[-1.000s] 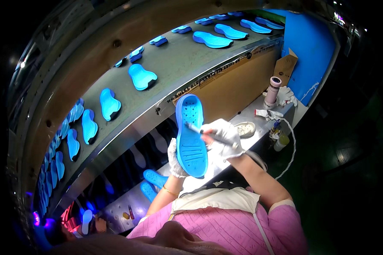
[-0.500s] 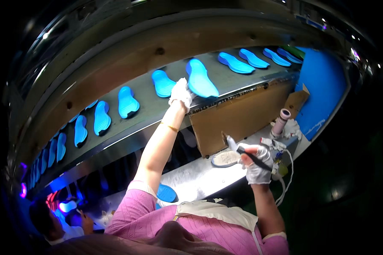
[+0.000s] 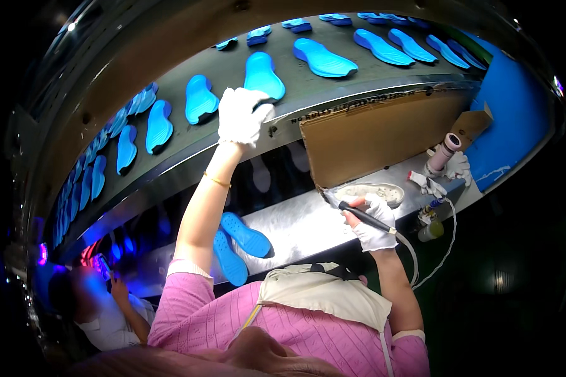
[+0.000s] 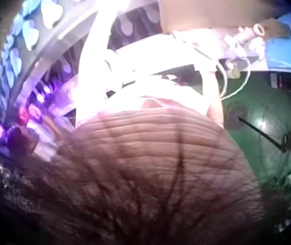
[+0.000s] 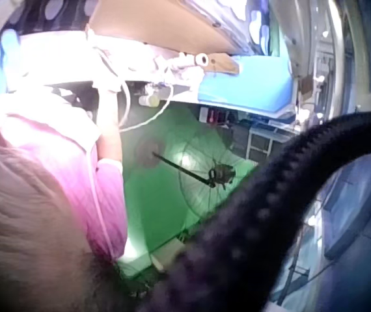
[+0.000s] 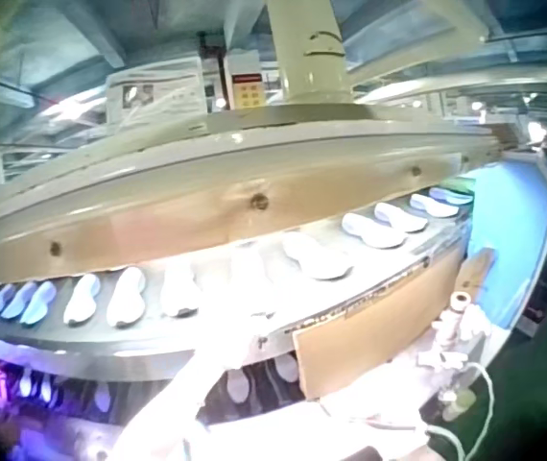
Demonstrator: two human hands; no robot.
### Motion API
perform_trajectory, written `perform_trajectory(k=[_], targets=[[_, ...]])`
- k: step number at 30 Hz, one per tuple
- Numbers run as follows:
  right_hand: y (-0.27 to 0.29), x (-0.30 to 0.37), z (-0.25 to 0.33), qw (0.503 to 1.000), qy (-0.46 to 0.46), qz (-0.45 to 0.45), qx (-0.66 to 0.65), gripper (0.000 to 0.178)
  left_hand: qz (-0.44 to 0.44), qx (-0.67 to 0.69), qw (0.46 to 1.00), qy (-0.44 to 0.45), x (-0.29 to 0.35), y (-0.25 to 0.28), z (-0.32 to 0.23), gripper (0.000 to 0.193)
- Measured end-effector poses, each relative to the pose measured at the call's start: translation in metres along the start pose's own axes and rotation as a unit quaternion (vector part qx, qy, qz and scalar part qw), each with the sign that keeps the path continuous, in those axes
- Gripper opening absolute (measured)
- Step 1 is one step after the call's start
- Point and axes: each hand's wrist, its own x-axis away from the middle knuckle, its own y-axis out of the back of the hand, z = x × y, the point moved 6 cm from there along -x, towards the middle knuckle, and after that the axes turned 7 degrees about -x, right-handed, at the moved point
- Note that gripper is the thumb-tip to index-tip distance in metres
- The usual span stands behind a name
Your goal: The person takes shoe soles from a conveyor belt and applies adhesive over them using a handheld applicator tool.
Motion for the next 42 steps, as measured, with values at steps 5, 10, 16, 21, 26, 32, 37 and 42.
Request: perform_trajectory(k=[5, 10, 16, 21, 26, 32, 37, 42], targets=[[0.019, -0.007, -0.018, 0.997, -0.048, -0.016, -0.051, 0.021, -0.131, 0.326, 0.925, 0.146, 0.042, 0.078, 0.010, 0.017], [0.022, -0.018, -0.015, 0.998, 0.017, -0.039, -0.042, 0.027, -0.248, 0.699, 0.667, 0.072, 0.059, 0.117, 0.023, 0.035], [-0.023, -0.019, 0.003, 0.993, -0.017, 0.054, -0.101, 0.025, 0.077, 0.913, 0.300, 0.266, 0.117, 0.019, -0.048, 0.055], [-0.060, -0.024, 0.003, 0.986, 0.003, 0.163, 0.032, 0.024, 0.113, 0.910, 0.129, 0.378, 0.195, -0.009, -0.111, 0.086], [-0.072, -0.044, -0.003, 0.986, 0.031, 0.138, 0.091, 0.024, 0.047, 0.896, 0.143, 0.418, 0.204, -0.026, -0.132, 0.082], [-0.091, -0.027, 0.008, 0.971, 0.097, 0.181, 0.124, 0.024, 0.002, 0.800, 0.285, 0.529, 0.212, -0.045, -0.131, 0.080], [-0.082, -0.018, 0.006, 0.993, -0.001, 0.115, 0.042, 0.018, 0.027, 0.818, 0.287, 0.498, 0.207, -0.034, -0.126, 0.079], [-0.096, 0.001, 0.016, 0.955, 0.128, 0.229, 0.137, 0.021, 0.044, 0.811, 0.299, 0.500, 0.206, -0.024, -0.121, 0.079]])
